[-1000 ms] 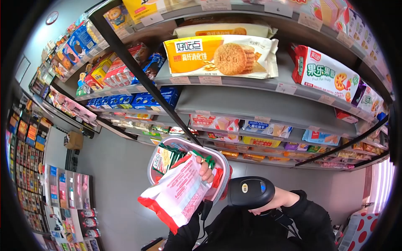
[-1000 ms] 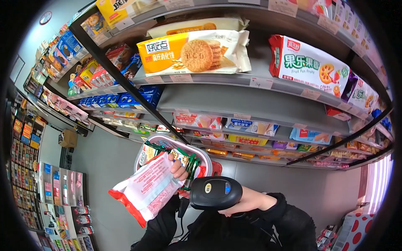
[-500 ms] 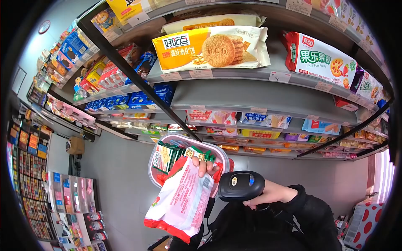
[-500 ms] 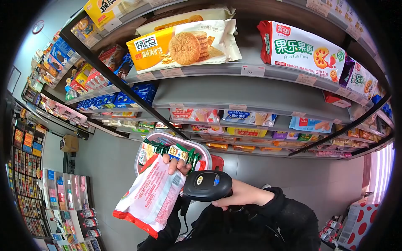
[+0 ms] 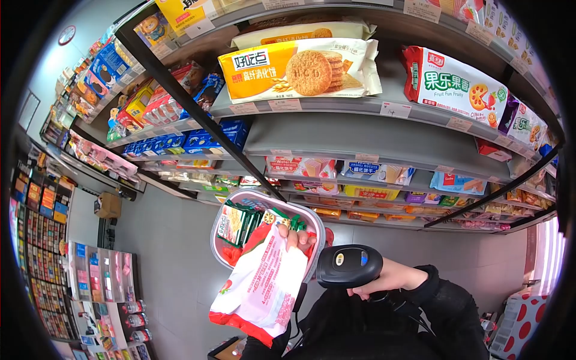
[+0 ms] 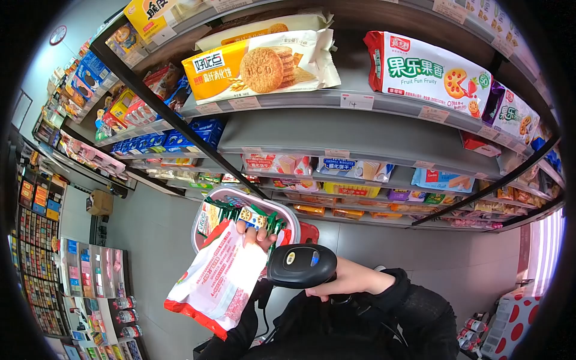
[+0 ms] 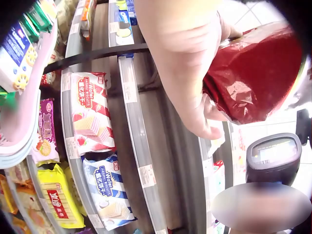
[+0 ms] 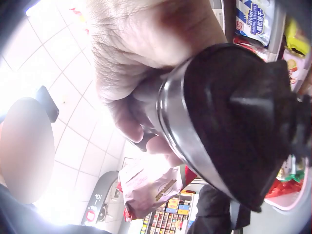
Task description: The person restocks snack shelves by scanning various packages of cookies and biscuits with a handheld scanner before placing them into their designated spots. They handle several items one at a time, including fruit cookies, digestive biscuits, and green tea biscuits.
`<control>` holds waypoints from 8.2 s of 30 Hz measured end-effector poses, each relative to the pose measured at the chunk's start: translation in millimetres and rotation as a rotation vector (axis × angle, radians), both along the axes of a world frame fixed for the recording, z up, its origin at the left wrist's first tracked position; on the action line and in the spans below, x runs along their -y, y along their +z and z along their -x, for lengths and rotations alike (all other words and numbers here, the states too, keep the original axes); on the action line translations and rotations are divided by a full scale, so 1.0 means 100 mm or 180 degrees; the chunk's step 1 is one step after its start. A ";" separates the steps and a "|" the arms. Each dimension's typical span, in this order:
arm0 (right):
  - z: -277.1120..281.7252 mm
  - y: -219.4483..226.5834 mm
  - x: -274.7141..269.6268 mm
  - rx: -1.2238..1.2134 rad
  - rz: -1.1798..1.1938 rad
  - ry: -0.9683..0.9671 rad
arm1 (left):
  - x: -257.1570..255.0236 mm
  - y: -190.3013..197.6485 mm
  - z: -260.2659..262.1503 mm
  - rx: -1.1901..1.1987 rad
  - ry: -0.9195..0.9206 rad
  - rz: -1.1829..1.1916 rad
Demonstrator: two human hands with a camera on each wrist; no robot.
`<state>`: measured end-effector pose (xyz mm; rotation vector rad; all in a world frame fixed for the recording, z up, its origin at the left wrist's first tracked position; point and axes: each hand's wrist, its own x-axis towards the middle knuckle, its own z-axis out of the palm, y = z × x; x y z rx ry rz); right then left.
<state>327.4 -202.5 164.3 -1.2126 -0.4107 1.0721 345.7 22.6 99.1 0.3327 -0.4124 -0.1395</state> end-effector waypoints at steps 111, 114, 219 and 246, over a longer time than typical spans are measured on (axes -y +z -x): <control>0.16 -0.15 4.23 0.1126 0.0204 -0.4040 | 4.33 0.42 -2.10 0.0094 -0.0935 -0.2551; 0.40 -0.17 4.27 0.0998 0.0274 -0.4011 | 4.35 0.28 -1.95 0.0219 -0.0858 -0.2621; -0.74 -0.61 -0.22 -0.0497 0.1182 -0.1163 | -0.80 -0.52 0.13 -0.0603 0.1096 -0.6400; -0.67 -0.02 -0.25 0.1203 -0.0859 0.0323 | -0.17 -0.12 0.23 -0.2219 0.1697 -0.1848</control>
